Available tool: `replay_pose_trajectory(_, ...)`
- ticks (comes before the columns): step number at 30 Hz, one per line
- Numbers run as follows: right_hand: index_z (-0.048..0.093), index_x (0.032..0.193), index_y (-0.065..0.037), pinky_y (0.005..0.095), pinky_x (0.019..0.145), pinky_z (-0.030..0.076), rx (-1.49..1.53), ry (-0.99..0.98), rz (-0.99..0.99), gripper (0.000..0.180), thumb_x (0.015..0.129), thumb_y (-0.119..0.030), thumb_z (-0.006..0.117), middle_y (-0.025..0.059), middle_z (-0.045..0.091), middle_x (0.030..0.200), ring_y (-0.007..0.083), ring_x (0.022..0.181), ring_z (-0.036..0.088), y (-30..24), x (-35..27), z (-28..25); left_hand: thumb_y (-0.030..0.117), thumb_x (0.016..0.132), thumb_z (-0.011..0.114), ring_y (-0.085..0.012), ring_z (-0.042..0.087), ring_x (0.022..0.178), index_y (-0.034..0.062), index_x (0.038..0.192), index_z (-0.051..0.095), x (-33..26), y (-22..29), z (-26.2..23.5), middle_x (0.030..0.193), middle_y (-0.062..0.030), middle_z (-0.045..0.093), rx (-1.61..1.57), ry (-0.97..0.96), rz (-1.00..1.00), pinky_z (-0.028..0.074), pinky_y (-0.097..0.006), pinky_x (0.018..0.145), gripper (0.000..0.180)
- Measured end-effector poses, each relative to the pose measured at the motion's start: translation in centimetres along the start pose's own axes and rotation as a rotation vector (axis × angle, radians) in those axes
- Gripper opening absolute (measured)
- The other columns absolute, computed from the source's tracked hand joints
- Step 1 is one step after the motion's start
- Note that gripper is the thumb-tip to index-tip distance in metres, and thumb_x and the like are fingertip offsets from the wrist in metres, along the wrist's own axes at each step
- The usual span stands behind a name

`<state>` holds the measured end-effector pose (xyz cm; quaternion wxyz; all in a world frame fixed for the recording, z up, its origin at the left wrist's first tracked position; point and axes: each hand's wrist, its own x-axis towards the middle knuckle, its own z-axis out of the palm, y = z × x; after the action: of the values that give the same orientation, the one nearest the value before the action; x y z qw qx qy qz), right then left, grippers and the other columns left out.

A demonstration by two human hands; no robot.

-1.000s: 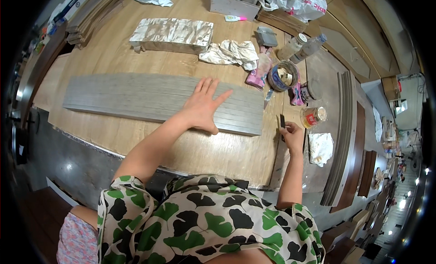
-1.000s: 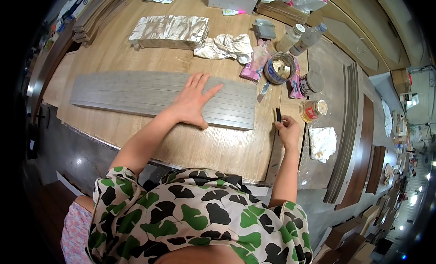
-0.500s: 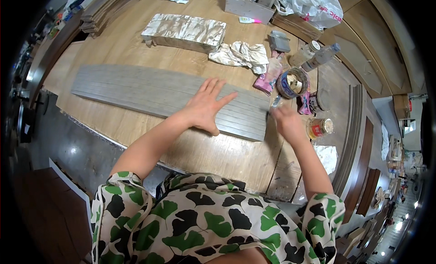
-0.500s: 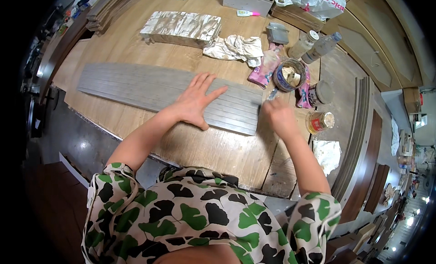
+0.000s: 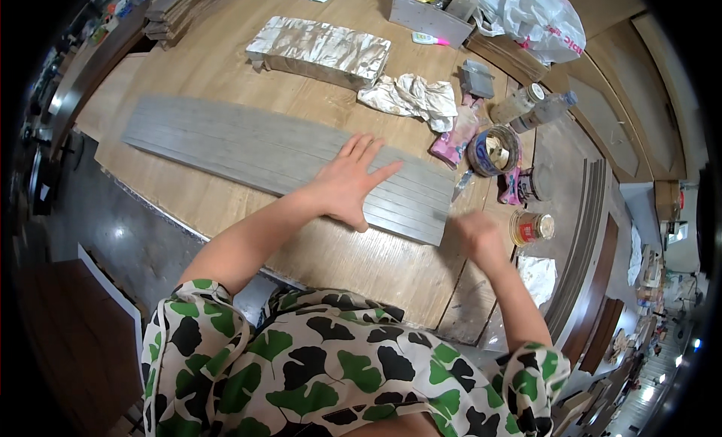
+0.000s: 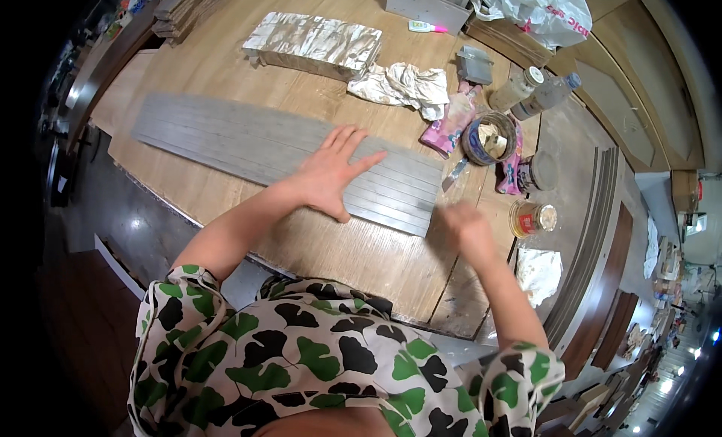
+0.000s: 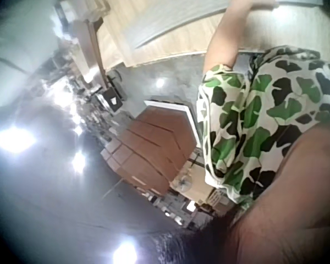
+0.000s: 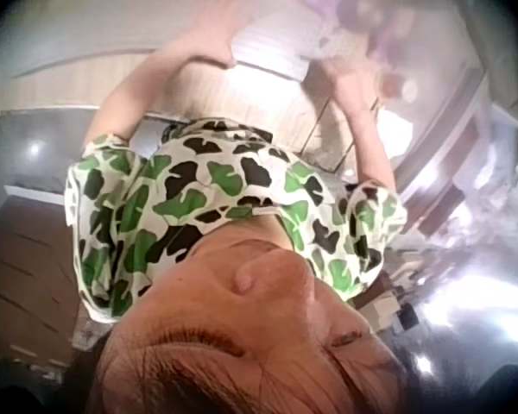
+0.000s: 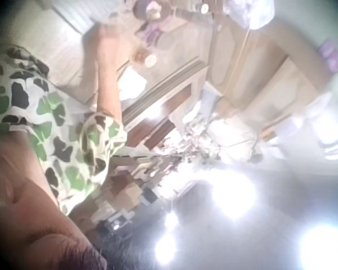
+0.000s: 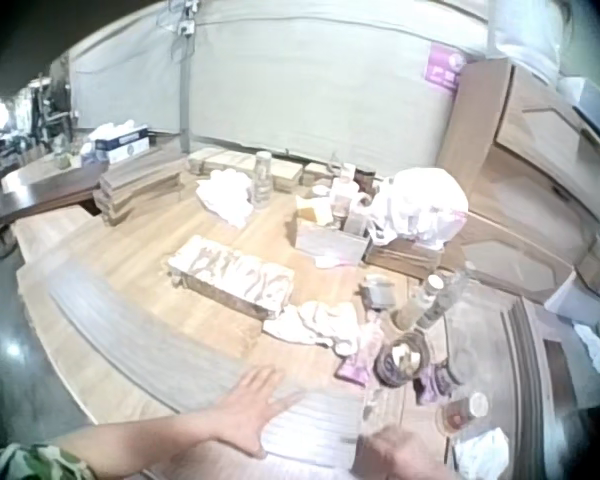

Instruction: The person applies glue from a small bottle to the edge of a grooved grey furniture part, cleans the surface with a small blade tool, and handles the furniture piece by hand on a workbench.

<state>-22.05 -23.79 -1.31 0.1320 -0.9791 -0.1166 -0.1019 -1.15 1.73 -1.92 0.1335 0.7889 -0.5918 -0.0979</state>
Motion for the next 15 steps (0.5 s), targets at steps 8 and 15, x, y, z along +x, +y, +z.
replay_pose_trajectory(8, 0.064, 0.093, -0.006, 0.0404, 0.061, 0.050, -0.105, 0.179, 0.058, 0.022, 0.072, 0.001, 0.061, 0.0104, 0.060, 0.075, 0.0294, 0.072, 0.059, 3.4, 5.2, 0.0, 0.038, 0.046, 0.080, -0.0474, 0.015, 0.139, 0.0166, 0.148, 0.032, 0.4, 0.1, -0.1, 0.147, -0.0298, 0.022, 0.000, 0.009, 0.019, 0.012, -0.053, 0.117, 0.115)
replay_pose_trajectory(15, 0.066, 0.099, -0.002, 0.0389, 0.064, 0.052, 0.085, -0.112, 0.011, 0.035, 0.065, 0.004, 0.062, 0.0119, 0.060, 0.078, 0.0295, 0.075, 0.060, -3.0, -1.2, -1.7, 0.038, 0.045, 0.080, -0.0474, 0.017, 0.139, 0.0166, 0.148, 0.032, -0.2, 0.1, 0.0, 0.146, -0.0298, 0.023, 0.013, -0.007, -0.006, 0.013, -0.053, 0.117, 0.115)
